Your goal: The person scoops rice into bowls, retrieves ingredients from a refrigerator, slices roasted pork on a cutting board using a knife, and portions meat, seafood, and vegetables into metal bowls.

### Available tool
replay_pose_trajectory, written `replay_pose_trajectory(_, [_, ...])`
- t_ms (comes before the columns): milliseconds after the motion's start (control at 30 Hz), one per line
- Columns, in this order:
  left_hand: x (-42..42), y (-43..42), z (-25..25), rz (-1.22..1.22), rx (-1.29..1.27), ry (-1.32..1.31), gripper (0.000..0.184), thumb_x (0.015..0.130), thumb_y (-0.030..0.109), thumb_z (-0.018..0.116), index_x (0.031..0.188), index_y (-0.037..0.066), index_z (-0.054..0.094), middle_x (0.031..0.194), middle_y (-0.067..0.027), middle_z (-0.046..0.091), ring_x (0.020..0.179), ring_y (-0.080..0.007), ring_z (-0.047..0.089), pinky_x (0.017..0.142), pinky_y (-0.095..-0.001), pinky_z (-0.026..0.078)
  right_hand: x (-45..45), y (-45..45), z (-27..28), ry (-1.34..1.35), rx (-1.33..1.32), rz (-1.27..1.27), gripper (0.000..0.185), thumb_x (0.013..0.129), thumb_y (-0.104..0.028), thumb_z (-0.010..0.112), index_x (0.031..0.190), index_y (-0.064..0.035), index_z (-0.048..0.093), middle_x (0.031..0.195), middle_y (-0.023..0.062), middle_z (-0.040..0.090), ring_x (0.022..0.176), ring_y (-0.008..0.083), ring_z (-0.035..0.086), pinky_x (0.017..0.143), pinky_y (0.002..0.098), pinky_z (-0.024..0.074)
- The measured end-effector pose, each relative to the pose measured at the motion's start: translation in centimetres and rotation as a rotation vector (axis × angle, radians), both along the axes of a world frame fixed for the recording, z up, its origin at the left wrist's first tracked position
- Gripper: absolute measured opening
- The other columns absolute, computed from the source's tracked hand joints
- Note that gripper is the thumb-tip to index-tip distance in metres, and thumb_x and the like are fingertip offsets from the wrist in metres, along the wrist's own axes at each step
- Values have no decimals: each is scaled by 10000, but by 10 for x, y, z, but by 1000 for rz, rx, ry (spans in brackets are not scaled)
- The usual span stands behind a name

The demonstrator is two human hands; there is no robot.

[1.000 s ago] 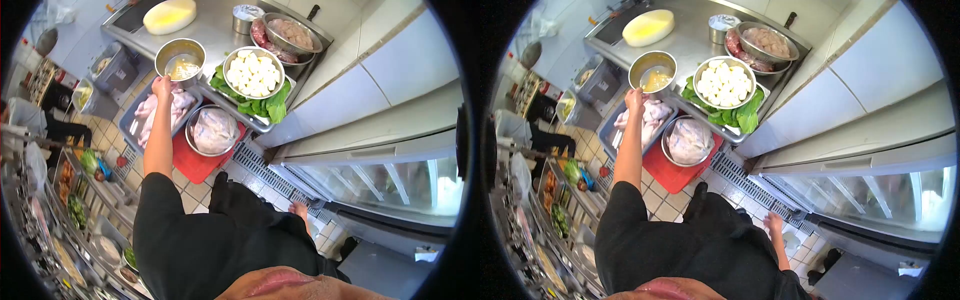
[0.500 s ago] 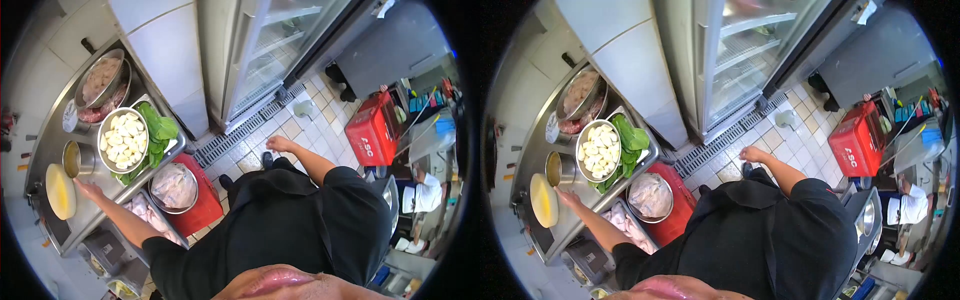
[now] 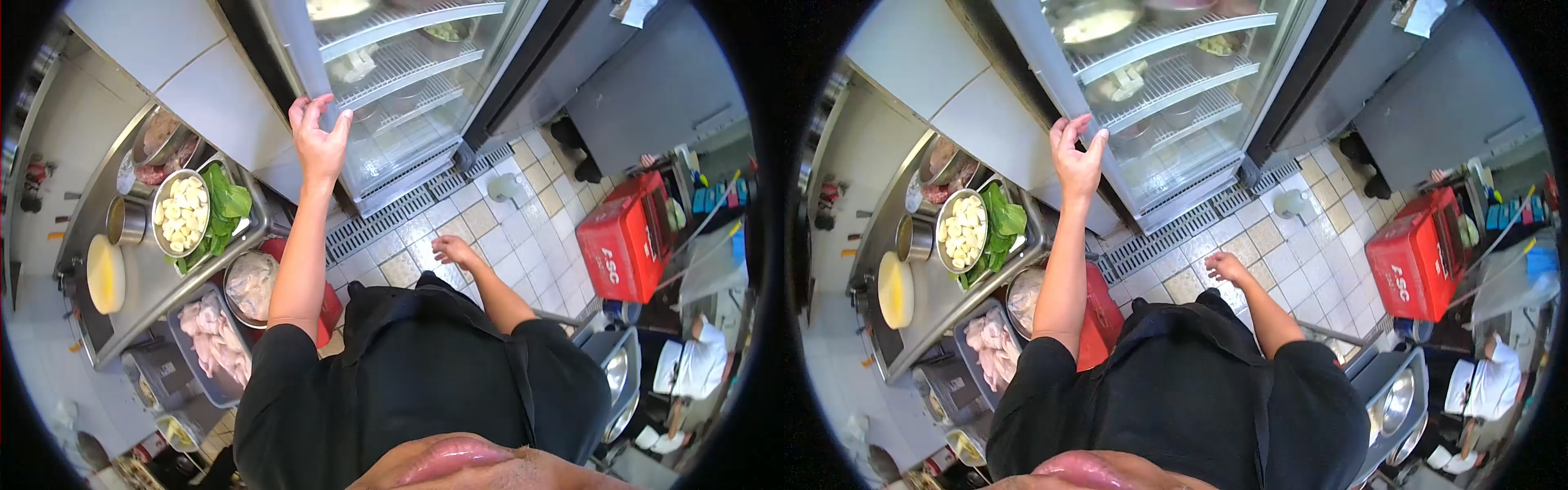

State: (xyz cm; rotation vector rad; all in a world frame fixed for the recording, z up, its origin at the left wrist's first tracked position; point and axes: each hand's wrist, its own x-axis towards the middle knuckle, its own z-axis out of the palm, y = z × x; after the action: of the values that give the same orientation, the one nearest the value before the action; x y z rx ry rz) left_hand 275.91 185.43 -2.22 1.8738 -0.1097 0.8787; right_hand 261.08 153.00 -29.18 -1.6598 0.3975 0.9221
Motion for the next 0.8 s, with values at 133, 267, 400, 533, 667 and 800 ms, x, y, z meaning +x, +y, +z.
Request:
replay_pose_trajectory(133, [7,-14,1,279,-1,17,489,710,263,817,1016,-9,550,1027,-139,553,944,-219,550,848,-353,456,-33,-67,-8,95,12,-152,262,871,-196,599,1099,-68,588,955,68,650,799,191,649,672,343,506])
replay_pose_trajectory(267, [16,-24,14,275,-239,-5,536,744,295,807,1024,-59,517,910,-109,621,789,-169,588,725,-288,482,-58,-127,-3,91,21,-276,222,859,-181,605,1057,-81,593,924,64,651,772,182,650,644,316,513])
replay_pose_trajectory(400, [21,-23,23,253,-202,76,492,746,357,795,941,-34,569,827,-88,619,754,-154,567,704,-303,467,-76,-165,-6,61,-63,-360,200,863,-216,615,1010,-80,601,852,61,650,720,170,649,598,296,517])
replay_pose_trajectory(533, [-9,-37,22,282,-159,81,488,760,385,778,925,-23,568,802,-69,602,710,-150,534,663,-296,452,-65,-147,-17,24,-95,-326,199,859,-220,622,988,-69,608,830,60,650,683,158,636,570,286,508])
replay_pose_trajectory(667, [-83,-46,-11,-108,-341,35,244,895,239,644,874,11,563,715,-5,547,664,-78,485,616,-240,424,-32,-77,-2,-21,-40,-158,191,848,-189,627,998,-70,621,838,46,644,706,150,630,599,276,509])
replay_pose_trajectory(800, [-97,-30,-29,-222,-651,183,185,916,190,597,911,5,597,710,-25,590,667,-107,569,607,-271,479,-14,-25,31,-218,9,53,327,813,-154,661,1102,-13,600,868,76,651,727,163,634,598,292,502])
